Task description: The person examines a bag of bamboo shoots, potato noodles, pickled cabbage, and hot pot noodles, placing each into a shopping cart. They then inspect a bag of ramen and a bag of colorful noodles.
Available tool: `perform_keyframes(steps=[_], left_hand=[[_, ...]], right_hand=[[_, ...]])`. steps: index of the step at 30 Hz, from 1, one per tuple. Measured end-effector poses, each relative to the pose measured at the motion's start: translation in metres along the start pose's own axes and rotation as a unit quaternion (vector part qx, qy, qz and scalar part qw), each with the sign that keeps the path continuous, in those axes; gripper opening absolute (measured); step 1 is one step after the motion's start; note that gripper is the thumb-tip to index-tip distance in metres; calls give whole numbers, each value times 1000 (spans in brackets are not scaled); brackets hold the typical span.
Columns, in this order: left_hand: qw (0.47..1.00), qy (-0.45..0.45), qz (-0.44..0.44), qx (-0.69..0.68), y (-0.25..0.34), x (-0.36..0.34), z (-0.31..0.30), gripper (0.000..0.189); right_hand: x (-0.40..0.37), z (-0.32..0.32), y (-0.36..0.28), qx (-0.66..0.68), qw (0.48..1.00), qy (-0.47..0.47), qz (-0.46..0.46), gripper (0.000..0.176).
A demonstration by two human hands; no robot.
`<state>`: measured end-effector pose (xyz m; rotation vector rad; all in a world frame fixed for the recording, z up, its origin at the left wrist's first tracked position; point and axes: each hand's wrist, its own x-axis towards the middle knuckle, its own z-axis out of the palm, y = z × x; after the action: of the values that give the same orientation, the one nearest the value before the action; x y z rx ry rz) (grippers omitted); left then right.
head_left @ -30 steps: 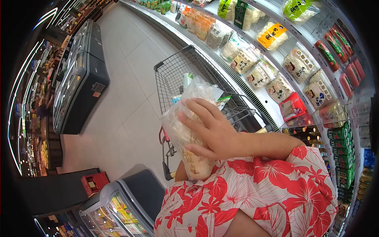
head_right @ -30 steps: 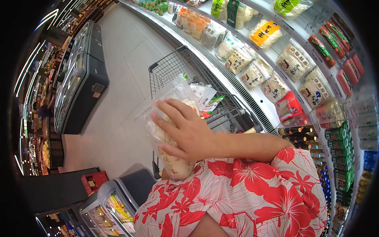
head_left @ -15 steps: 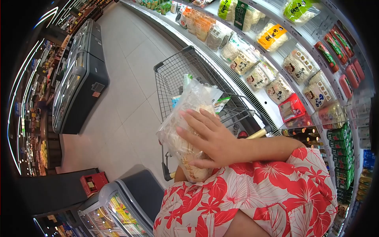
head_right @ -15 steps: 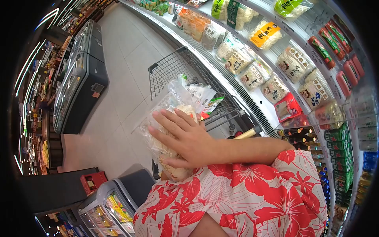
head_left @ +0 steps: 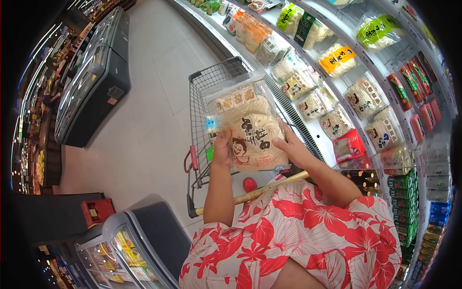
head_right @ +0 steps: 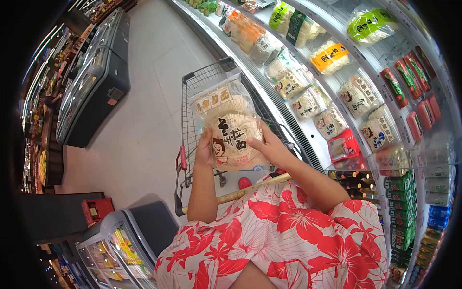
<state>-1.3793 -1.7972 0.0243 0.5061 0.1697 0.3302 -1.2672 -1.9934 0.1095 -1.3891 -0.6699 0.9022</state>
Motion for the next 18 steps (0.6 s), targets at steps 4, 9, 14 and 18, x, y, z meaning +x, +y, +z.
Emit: perform_keyframes(steps=[4, 9, 14, 18], left_hand=[[999, 27, 19, 40, -6, 2, -2, 46], [997, 17, 8, 73, -4, 3, 0, 42], [997, 11, 3, 71, -5, 2, -3, 34], [996, 19, 5, 82, -4, 1, 2, 35]], right_hand=[[14, -21, 26, 20, 998, 33, 46, 67], [15, -31, 39, 152, 982, 49, 102, 59], [16, -31, 45, 160, 974, 108, 116, 52], [22, -33, 60, 171, 973, 126, 88, 52]])
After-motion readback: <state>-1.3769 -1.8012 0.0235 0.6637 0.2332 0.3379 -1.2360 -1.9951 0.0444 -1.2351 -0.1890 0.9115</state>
